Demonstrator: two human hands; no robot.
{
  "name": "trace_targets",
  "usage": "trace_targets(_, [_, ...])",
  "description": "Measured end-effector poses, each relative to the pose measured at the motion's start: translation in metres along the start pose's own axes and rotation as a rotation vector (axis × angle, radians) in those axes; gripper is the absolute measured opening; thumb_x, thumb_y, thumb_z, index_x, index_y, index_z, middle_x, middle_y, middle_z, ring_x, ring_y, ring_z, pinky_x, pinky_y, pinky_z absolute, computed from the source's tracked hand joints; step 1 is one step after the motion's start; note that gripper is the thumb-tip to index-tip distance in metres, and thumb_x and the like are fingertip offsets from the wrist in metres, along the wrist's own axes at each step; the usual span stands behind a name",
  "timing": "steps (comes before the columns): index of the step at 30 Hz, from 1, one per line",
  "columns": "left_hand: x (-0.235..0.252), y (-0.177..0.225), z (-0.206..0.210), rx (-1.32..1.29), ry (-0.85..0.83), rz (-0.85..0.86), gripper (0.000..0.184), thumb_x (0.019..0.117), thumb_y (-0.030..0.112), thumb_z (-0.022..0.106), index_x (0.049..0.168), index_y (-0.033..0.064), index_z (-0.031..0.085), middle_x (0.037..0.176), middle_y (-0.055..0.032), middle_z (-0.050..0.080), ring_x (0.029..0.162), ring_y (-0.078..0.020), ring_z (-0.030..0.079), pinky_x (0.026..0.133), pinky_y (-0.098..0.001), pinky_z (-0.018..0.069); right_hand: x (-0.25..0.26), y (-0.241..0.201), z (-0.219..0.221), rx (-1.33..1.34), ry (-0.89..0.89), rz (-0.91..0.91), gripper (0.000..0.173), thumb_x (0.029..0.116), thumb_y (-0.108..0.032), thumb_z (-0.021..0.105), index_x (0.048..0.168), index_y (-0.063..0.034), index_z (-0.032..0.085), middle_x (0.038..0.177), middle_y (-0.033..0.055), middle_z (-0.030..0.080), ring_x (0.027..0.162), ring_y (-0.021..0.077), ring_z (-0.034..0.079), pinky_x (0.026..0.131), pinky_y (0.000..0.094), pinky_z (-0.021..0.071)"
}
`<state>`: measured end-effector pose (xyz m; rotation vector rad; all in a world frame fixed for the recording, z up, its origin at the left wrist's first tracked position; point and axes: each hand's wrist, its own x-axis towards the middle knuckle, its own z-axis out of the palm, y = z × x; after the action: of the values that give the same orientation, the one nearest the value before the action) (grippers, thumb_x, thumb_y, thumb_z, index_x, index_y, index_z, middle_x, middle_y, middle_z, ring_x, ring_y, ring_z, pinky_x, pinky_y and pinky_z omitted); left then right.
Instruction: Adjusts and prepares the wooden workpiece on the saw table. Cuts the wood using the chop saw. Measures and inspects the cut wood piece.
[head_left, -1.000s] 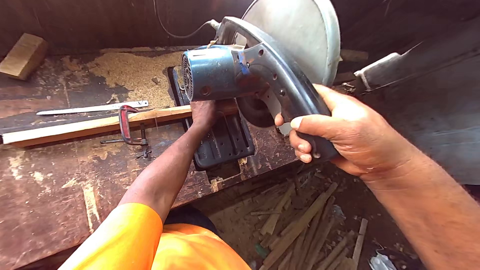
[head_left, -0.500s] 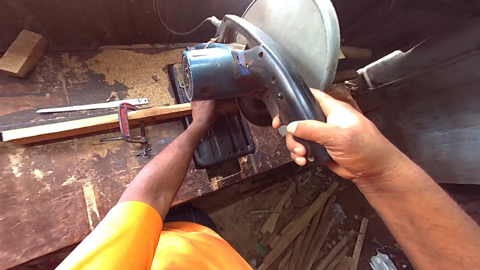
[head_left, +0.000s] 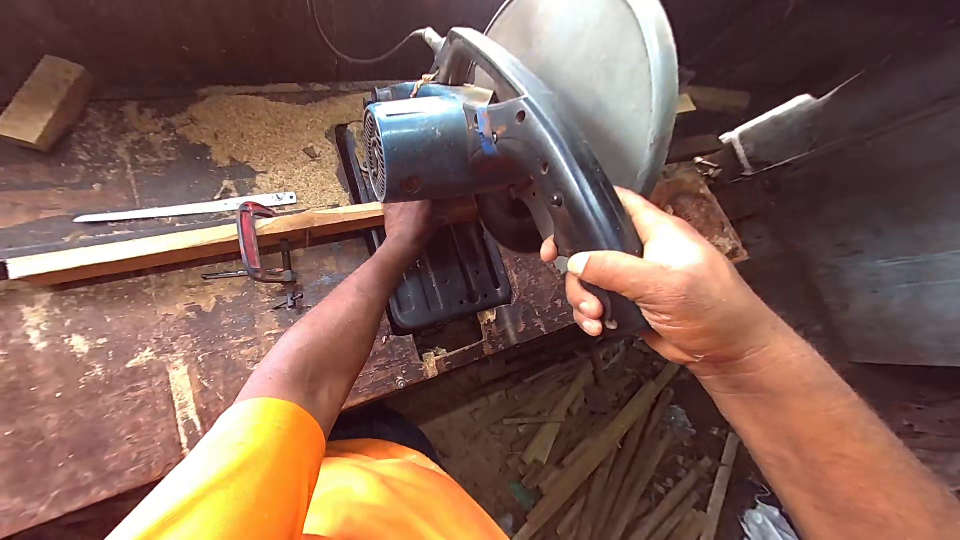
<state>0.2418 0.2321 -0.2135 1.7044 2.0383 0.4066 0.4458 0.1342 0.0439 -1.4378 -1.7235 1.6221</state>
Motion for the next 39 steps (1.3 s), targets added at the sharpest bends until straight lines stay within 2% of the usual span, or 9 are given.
trace_targets(14, [0.002,0.001,0.001,-0.004,-0.035,-0.018,0.051,0.0926,0.056,0.065,0.128,0.0195,0.07,0.137,-0.0151,0.065,0.133,-0.0375,0.057,0.108,-0.0677,0.0411,-0.003,0.024,0.005,0.008,0.011,-0.045,0.063,0.0897,-0.008,0.059,0.149,-0.0151,0.041,0.105,0.0129,0.066,0.051,0.0206,0.059,0.043,0.0342,0.0564])
trace_targets(23, [-0.008,0.001,-0.003,-0.174,-0.053,-0.073,0.055,0.0924,0.056,0.067,0.13,0.0152,0.069,0.136,-0.0179,0.065,0.132,-0.0399,0.056,0.104,-0.07,0.0427,-0.006,0.058,0.012,0.045,0.004,-0.105,0.069,0.0905,-0.008,0.059,0.155,-0.0156,0.034,0.105,0.0125,0.066,0.054,0.0226,0.06,0.044,0.0355,0.0568])
trace_targets(28, [-0.02,-0.006,0.008,-0.328,-0.054,-0.133,0.048,0.096,0.044,0.069,0.13,0.0103,0.068,0.137,-0.0169,0.064,0.133,-0.0359,0.056,0.111,-0.0617,0.0414,-0.014,0.071,0.019,0.064,0.039,-0.105,0.071,0.0928,-0.007,0.059,0.157,-0.0189,0.032,0.117,0.0088,0.07,0.054,0.0206,0.062,0.045,0.0335,0.0562])
trace_targets(30, [-0.02,-0.006,0.013,-0.408,-0.058,-0.186,0.046,0.0949,0.038,0.072,0.128,0.0071,0.068,0.134,-0.0177,0.065,0.131,-0.0351,0.057,0.111,-0.058,0.0431,-0.017,0.057,0.015,0.012,0.032,-0.047,0.07,0.0945,-0.009,0.061,0.157,-0.0225,0.032,0.12,0.0065,0.07,0.057,0.0211,0.065,0.049,0.0346,0.0591])
trace_targets(31, [-0.018,-0.005,0.012,-0.365,-0.058,-0.182,0.046,0.0947,0.039,0.072,0.127,0.0067,0.069,0.134,-0.0191,0.065,0.13,-0.0376,0.058,0.11,-0.0613,0.0431,-0.017,0.043,0.01,-0.032,0.019,-0.01,0.071,0.0948,-0.01,0.062,0.157,-0.0248,0.032,0.117,0.006,0.07,0.06,0.0217,0.067,0.051,0.0355,0.061])
trace_targets(33, [-0.011,-0.001,0.006,-0.138,-0.023,-0.096,0.047,0.0955,0.045,0.067,0.128,0.0114,0.07,0.133,-0.0196,0.066,0.128,-0.0412,0.059,0.104,-0.0679,0.0451,-0.014,0.007,-0.004,-0.177,-0.014,0.023,0.078,0.0934,-0.013,0.064,0.16,-0.0296,0.027,0.102,0.0064,0.071,0.063,0.021,0.069,0.056,0.0364,0.0626])
trace_targets(35, [-0.004,0.004,0.0,-0.023,0.078,-0.027,0.05,0.0913,0.045,0.072,0.13,0.0142,0.069,0.135,-0.0175,0.066,0.129,-0.0398,0.058,0.108,-0.0668,0.043,-0.009,-0.033,-0.021,-0.479,-0.028,-0.022,0.087,0.0921,-0.023,0.063,0.165,-0.0299,0.016,0.094,0.0011,0.073,0.064,0.0149,0.069,0.056,0.0353,0.0618])
trace_targets(37, [0.0,0.004,0.002,0.046,0.126,0.011,0.054,0.0872,0.035,0.077,0.134,0.0117,0.064,0.138,-0.0173,0.062,0.132,-0.0411,0.054,0.106,-0.0666,0.0412,0.001,-0.073,-0.034,-0.842,0.006,-0.184,0.073,0.0951,-0.034,0.054,0.163,-0.0247,0.028,0.103,-0.001,0.07,0.074,0.0134,0.068,0.061,0.039,0.0596])
trace_targets(39, [0.006,0.006,0.0,0.079,0.153,0.029,0.055,0.0868,0.034,0.078,0.136,0.0143,0.063,0.139,-0.0139,0.062,0.134,-0.0391,0.052,0.102,-0.065,0.0443,0.02,-0.11,-0.044,-1.075,0.109,-0.449,0.052,0.1003,-0.036,0.043,0.149,-0.0205,0.053,0.103,0.0091,0.069,0.083,0.0254,0.068,0.065,0.0511,0.0553])
